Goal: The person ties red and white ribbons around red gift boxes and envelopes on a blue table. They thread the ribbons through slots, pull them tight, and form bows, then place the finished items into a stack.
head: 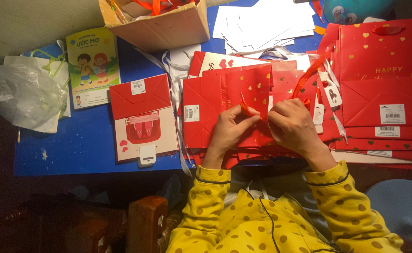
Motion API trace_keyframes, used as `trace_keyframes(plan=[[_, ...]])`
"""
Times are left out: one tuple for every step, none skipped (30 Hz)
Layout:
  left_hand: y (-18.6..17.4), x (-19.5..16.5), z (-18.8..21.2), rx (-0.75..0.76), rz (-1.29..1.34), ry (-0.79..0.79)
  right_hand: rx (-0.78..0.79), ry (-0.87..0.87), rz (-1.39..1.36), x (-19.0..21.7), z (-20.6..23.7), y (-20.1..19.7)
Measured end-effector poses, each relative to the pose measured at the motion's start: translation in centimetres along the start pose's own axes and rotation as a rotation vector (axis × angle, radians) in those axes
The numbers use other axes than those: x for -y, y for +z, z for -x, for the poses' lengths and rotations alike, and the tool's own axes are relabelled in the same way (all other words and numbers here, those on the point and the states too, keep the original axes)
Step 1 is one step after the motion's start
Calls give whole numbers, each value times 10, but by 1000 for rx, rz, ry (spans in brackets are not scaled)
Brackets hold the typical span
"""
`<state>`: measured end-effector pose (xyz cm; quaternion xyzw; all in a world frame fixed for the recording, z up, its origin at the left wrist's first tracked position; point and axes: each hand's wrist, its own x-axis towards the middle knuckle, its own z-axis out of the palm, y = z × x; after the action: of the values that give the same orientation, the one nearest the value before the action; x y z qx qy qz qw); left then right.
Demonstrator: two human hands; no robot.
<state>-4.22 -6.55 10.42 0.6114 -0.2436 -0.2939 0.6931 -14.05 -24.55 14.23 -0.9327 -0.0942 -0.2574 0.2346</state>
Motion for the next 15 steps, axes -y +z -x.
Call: trace_keyframes(plan=[[1, 3, 0, -21, -3, 22, 3, 1, 1, 0, 0, 0], [1, 6, -1, -39, 45, -12, 5, 2, 1, -1, 0, 0], [1, 8, -2, -57, 93, -45, 7, 3, 7, -1, 0, 0], [1, 10, -3, -75, 142, -78, 8, 4, 12, -1, 0, 0], [1, 10, -4, -85, 130, -73, 10, 5, 18, -1, 0, 0], [1, 10, -5, -95, 118, -67, 12, 10, 17, -1, 0, -1], [1, 10, -5, -104, 106, -61, 14, 16, 17, -1, 0, -1], [1, 8, -5, -102, 128, -56, 16, 21, 17, 0, 0, -1], [1, 6, -4, -101, 151, -51, 7, 20, 9, 0, 1, -1], [1, 3, -4, -99, 173, -45, -2, 18, 0, 0, 1, -2], [1, 0, -3, -58, 145, -1, -12, 17, -8, 0, 1, -2], [1, -3, -2, -17, 116, 44, -8, 17, -4, 0, 1, -2], [1, -5, -1, 24, 87, 89, -4, 17, 1, 0, 0, -2], [2, -8, 0, 19, 55, 33, 0, 17, 5, 0, 0, -2], [2, -10, 1, 15, 23, -23, -1, 15, 5, 0, 0, -2]])
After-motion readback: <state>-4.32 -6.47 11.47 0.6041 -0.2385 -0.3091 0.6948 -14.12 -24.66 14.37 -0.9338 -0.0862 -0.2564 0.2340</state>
